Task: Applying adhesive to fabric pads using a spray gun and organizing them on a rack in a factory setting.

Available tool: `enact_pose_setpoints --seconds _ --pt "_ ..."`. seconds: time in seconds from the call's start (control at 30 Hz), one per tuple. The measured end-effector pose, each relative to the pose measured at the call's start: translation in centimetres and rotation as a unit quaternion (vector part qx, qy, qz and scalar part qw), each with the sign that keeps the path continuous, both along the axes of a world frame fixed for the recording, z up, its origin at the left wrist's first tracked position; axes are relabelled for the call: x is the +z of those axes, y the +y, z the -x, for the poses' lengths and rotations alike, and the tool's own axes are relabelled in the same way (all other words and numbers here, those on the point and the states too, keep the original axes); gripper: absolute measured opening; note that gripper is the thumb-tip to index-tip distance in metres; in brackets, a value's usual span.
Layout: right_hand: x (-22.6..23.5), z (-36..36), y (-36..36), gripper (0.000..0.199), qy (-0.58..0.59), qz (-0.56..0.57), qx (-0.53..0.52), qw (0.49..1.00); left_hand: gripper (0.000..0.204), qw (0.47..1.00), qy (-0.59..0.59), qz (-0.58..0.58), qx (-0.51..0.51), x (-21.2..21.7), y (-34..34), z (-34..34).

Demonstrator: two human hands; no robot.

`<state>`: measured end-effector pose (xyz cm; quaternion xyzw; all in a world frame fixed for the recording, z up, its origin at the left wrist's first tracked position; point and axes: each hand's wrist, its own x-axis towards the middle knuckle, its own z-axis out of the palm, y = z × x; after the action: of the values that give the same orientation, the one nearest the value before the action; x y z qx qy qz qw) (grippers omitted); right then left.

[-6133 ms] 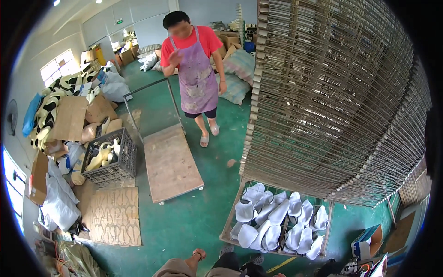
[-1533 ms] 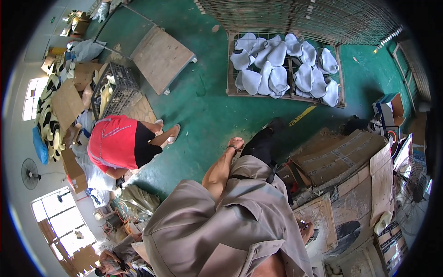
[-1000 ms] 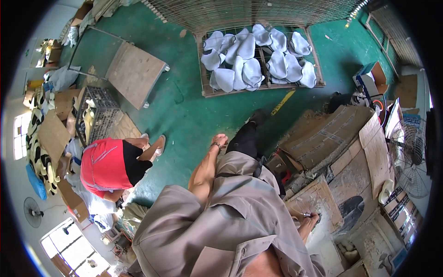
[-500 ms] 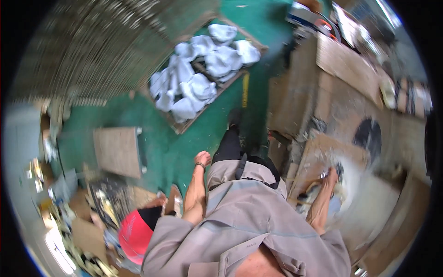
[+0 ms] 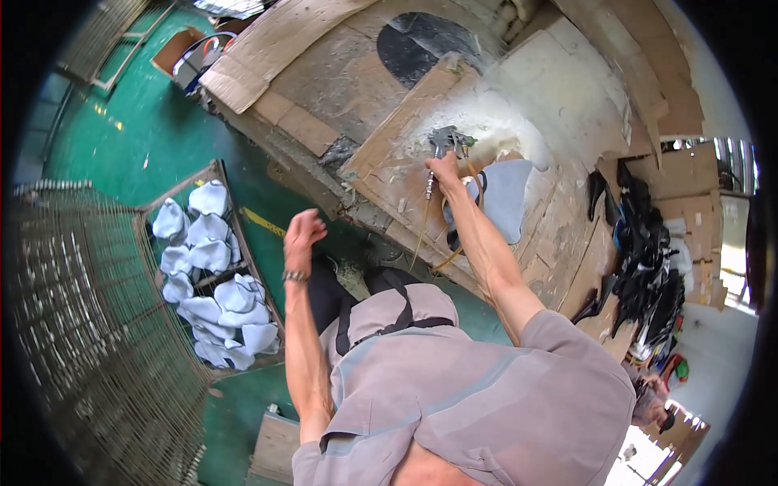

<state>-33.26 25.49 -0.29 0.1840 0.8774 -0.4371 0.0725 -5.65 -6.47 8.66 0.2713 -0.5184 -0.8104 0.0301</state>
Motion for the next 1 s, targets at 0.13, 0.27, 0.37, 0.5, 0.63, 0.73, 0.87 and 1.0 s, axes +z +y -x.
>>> enact_pose_setpoints --seconds 0.13,0.27,0.37,0.5,0.63,0.73,0.87,1.0 --pt "2.0 -0.3 -0.5 0.06 -0.055 -0.019 -0.007 0.998 0.034 0.993 0.056 -0.004 -0.109 -1.6 4.4 10.8" --pt "4.2 -0.3 -2.7 0.059 -0.072 0.009 -0.029 0.997 0.045 0.985 -0.022 0.046 -0.164 -6.0 5.6 17.5" --pt "5.7 -0.3 -3.3 0.045 -0.109 0.016 -0.048 0.993 0.051 0.984 -0.045 0.059 -0.163 -9.6 6.9 18.6" --pt "8.0 0.7 -3.8 0.015 -0.097 0.063 -0.059 0.992 0.053 0.986 -0.053 0.05 -0.15 -12.7 7.8 19.1" --pt "11.5 0.3 -4.0 0.015 -0.067 0.157 -0.051 0.984 0.052 0.989 -0.06 0.055 -0.124 -14.4 8.0 19.4" --pt "18.3 -2.1 -4.0 0.015 -0.042 0.213 -0.076 0.973 0.052 0.991 -0.062 0.043 -0.113 -13.7 8.2 19.5" --pt "30.5 -8.5 -6.3 0.017 -0.01 0.292 -0.056 0.955 0.046 0.989 -0.085 -0.031 -0.115 -10.8 8.2 19.7" --pt "36.6 -15.3 -4.4 0.016 -0.033 0.219 -0.047 0.974 0.042 0.991 -0.071 -0.062 -0.093 -10.8 7.2 19.4"
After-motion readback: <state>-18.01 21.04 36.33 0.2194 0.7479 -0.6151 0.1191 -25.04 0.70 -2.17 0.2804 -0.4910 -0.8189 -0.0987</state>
